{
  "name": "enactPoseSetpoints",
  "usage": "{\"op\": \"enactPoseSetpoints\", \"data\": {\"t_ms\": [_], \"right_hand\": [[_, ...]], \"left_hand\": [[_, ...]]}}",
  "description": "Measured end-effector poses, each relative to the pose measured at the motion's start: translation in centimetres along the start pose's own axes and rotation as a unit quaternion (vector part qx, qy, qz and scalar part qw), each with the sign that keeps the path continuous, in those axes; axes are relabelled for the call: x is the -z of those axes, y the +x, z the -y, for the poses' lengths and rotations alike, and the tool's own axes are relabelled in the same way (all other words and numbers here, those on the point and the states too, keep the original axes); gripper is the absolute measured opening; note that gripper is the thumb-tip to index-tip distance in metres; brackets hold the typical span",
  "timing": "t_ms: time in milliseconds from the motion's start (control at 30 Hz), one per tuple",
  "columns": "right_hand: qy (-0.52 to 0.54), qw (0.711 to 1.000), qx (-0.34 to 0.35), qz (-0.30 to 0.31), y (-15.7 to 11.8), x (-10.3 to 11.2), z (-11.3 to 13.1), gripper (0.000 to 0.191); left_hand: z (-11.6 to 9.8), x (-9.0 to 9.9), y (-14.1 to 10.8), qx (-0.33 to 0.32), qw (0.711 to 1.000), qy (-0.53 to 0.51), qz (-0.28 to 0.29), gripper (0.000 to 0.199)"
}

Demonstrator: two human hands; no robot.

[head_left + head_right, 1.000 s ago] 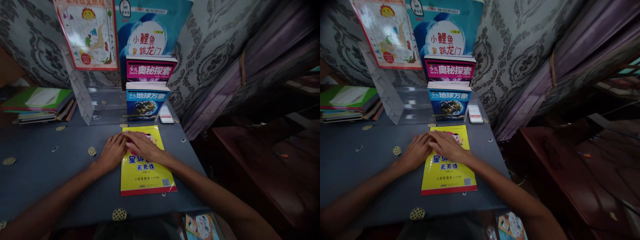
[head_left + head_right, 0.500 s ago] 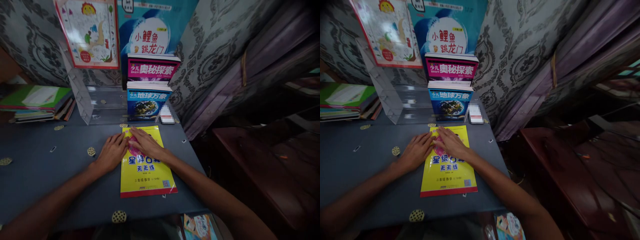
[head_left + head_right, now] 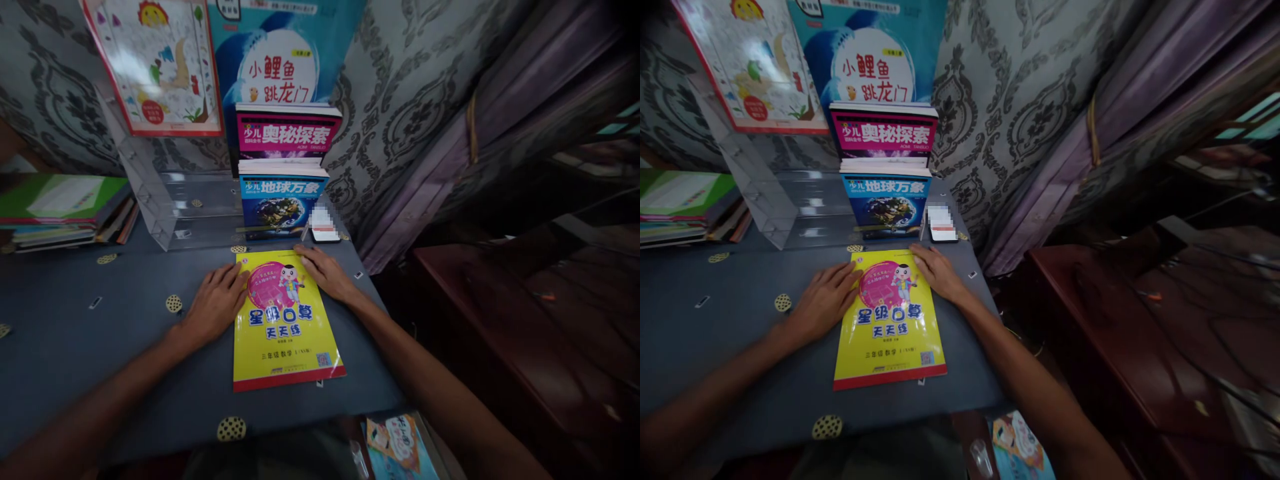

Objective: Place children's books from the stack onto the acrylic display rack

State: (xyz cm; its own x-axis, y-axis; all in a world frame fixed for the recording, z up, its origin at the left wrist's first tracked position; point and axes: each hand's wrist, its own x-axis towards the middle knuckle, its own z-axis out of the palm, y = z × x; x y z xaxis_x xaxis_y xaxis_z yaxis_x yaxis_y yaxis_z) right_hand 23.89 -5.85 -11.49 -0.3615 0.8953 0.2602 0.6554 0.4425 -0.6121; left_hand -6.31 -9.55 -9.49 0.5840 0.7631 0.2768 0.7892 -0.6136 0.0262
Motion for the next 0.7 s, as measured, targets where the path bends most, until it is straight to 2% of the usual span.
{"op": "enactPoseSetpoints", "data": {"t_ms": [167,367,533,700], "right_hand": [[0.077,0.997,-0.022,-0.023,0.4,0.5,-0.6,0.06],[0.139,0.989,-0.031,-0.031,0.7,0.6,-0.8,0.06],[0.168,0.985,-0.035,-0.027,0.9,0.5,-0.9,0.065],[0.158,0.987,-0.023,-0.035,1.0,0.3,-1.2,0.068]], "left_hand": [[-0.4,0.9,1.4,-0.039,0.999,-0.006,0.004,0.035],[-2.7,-0.1,6.1,-0.133,0.988,-0.074,0.04,0.038],[-4.7,-1.1,9.9,-0.107,0.99,-0.061,0.074,0.043],[-6.0,-1.5,9.7,-0.14,0.984,-0.088,0.069,0.044]]}}
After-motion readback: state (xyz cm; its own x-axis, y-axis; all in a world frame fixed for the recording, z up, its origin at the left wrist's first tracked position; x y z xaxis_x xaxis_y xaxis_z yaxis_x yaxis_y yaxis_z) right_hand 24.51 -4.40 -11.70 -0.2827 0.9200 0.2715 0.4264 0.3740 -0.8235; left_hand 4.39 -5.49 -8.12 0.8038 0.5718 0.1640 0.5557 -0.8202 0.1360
